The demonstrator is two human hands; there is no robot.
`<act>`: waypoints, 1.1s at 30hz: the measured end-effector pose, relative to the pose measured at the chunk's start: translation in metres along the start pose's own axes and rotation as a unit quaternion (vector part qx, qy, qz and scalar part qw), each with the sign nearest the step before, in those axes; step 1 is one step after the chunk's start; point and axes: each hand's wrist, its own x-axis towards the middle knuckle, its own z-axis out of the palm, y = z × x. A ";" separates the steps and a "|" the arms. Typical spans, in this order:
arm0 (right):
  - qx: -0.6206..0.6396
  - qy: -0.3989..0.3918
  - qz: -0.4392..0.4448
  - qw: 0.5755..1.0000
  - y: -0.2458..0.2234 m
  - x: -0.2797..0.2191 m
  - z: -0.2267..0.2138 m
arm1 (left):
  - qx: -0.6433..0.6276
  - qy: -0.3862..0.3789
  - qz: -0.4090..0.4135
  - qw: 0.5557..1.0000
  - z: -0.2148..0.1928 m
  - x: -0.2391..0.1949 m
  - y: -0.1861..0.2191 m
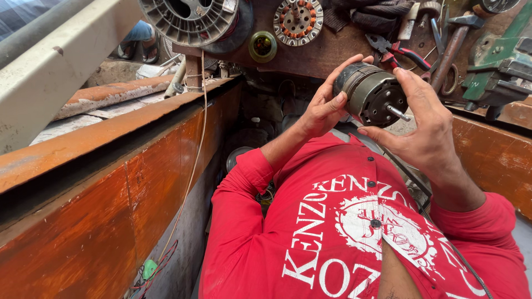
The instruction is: The person disassembles a small electrical motor, removes the rotor, and then reassembles the motor by inserting the rotor back into the stator housing. The person handles the motor components and wires by hand.
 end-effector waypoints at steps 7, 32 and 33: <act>-0.003 -0.009 0.003 1.000 -0.003 -0.003 0.004 | 0.024 0.004 0.002 1.000 -0.006 -0.005 -0.004; -0.023 -0.060 -0.031 0.997 0.011 -0.008 0.001 | -0.006 0.028 -0.012 1.000 -0.007 -0.018 -0.017; -0.024 -0.044 -0.029 0.998 0.011 -0.013 0.006 | 0.004 0.029 -0.010 1.000 -0.008 -0.019 -0.016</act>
